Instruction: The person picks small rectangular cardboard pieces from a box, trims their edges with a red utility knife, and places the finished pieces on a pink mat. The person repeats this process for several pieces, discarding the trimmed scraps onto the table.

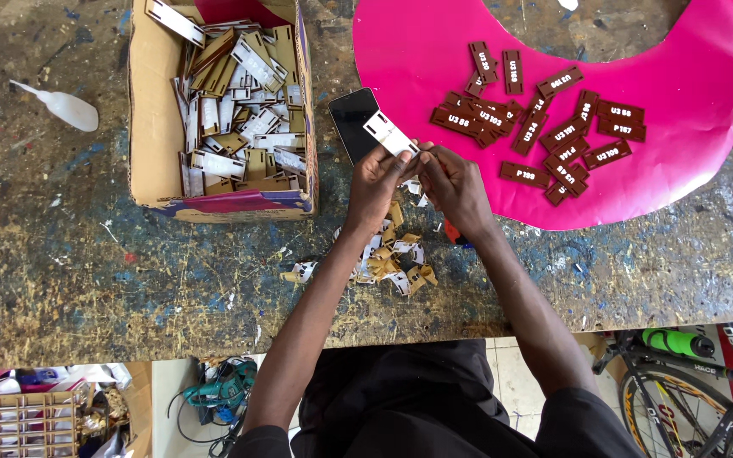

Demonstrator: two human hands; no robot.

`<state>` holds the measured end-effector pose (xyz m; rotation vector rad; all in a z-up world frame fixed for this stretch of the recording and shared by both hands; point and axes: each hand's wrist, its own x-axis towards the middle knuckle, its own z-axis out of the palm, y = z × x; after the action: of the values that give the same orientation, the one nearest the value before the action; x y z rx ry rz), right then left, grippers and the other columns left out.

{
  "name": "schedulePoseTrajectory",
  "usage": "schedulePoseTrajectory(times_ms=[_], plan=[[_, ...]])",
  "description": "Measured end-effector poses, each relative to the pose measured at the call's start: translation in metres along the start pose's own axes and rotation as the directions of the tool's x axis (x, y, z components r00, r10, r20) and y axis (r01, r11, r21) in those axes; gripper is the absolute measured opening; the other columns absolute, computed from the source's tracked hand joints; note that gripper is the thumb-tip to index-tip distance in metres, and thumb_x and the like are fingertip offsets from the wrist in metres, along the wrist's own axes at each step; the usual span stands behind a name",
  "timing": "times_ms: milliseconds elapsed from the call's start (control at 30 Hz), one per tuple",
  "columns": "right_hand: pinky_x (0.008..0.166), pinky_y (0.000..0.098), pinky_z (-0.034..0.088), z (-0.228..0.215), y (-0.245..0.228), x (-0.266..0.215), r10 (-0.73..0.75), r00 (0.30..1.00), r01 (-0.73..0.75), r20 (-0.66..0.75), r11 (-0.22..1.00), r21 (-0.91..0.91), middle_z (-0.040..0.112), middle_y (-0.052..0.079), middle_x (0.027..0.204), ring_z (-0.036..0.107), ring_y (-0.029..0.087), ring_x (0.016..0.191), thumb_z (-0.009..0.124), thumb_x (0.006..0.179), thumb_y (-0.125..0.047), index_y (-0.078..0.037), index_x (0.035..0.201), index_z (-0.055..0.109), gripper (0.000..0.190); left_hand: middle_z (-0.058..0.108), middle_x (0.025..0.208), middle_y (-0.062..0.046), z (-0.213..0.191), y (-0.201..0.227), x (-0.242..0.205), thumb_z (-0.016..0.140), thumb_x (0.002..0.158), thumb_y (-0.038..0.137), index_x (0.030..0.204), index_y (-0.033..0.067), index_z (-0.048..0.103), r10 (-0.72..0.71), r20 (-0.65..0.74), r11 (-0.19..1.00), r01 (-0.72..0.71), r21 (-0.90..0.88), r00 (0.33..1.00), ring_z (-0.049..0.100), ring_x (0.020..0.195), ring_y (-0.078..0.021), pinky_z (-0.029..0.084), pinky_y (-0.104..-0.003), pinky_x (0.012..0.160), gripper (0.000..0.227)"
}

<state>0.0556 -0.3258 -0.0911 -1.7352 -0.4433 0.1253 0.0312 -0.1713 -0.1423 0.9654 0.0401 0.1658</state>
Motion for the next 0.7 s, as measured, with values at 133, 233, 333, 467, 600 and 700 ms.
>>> schedulePoseTrajectory(times_ms=[133, 233, 333, 467, 600, 700], plan=[[0.049, 0.0301, 0.052, -0.006, 0.0, 0.002, 0.001, 0.999, -0.003, 0.048, 0.999, 0.039, 0.06, 0.007, 0.062, 0.062, 0.016, 0.044, 0.057, 0.124, -0.012, -0.003, 0.095, 0.073, 0.034, 0.078, 0.134, -0.033, 0.004, 0.007, -0.001, 0.075, 0.114, 0.013, 0.146, -0.0094, 0.066, -0.011, 0.005, 1.0, 0.011, 0.012, 1.0, 0.077, 0.125, -0.0423, 0.066, -0.053, 0.11, 0.04], [0.049, 0.0298, 0.052, -0.006, 0.003, 0.002, -0.011, 0.997, 0.007, 0.072, 0.998, 0.059, 0.061, 0.008, 0.063, 0.062, 0.015, 0.045, 0.056, 0.124, -0.012, -0.001, 0.096, 0.073, 0.034, 0.078, 0.134, -0.031, 0.002, 0.008, -0.002, 0.075, 0.114, 0.014, 0.144, -0.008, 0.068, -0.013, 0.003, 1.0, 0.013, 0.016, 1.0, 0.078, 0.125, -0.0411, 0.066, -0.053, 0.109, 0.039], [0.049, 0.0297, 0.053, -0.008, 0.012, 0.003, -0.032, 0.996, 0.027, 0.084, 0.998, 0.06, 0.062, 0.008, 0.063, 0.062, 0.015, 0.046, 0.055, 0.124, -0.012, -0.001, 0.097, 0.073, 0.034, 0.08, 0.133, -0.028, 0.005, 0.012, -0.002, 0.076, 0.114, 0.016, 0.143, -0.0068, 0.069, -0.024, 0.001, 1.0, 0.024, -0.003, 1.0, 0.077, 0.124, -0.0402, 0.066, -0.052, 0.108, 0.038], [0.048, 0.0299, 0.053, -0.007, 0.006, 0.002, -0.067, 0.995, 0.062, 0.073, 0.996, 0.067, 0.064, 0.009, 0.065, 0.064, 0.015, 0.046, 0.053, 0.125, -0.011, 0.0, 0.1, 0.073, 0.034, 0.081, 0.131, -0.028, 0.009, 0.016, -0.001, 0.075, 0.114, 0.015, 0.142, -0.0057, 0.07, -0.022, 0.001, 1.0, 0.022, -0.009, 1.0, 0.078, 0.123, -0.0398, 0.067, -0.051, 0.107, 0.035], [0.048, 0.0302, 0.053, -0.006, 0.013, 0.004, -0.064, 0.995, 0.058, 0.078, 0.996, 0.073, 0.064, 0.01, 0.066, 0.063, 0.016, 0.046, 0.052, 0.126, -0.01, 0.002, 0.1, 0.074, 0.035, 0.081, 0.131, -0.028, 0.007, 0.014, -0.001, 0.075, 0.114, 0.014, 0.142, -0.0063, 0.069, -0.013, -0.009, 1.0, 0.013, 0.008, 1.0, 0.078, 0.122, -0.0397, 0.066, -0.052, 0.108, 0.035], [0.049, 0.0306, 0.054, -0.006, 0.008, 0.003, -0.071, 0.996, 0.065, 0.062, 0.993, 0.093, 0.065, 0.012, 0.067, 0.064, 0.016, 0.046, 0.05, 0.126, -0.009, 0.002, 0.102, 0.073, 0.035, 0.081, 0.13, -0.029, 0.008, 0.016, -0.003, 0.075, 0.114, 0.014, 0.142, -0.0065, 0.07, -0.01, 0.0, 1.0, 0.01, 0.01, 1.0, 0.079, 0.122, -0.0398, 0.066, -0.052, 0.108, 0.035]])
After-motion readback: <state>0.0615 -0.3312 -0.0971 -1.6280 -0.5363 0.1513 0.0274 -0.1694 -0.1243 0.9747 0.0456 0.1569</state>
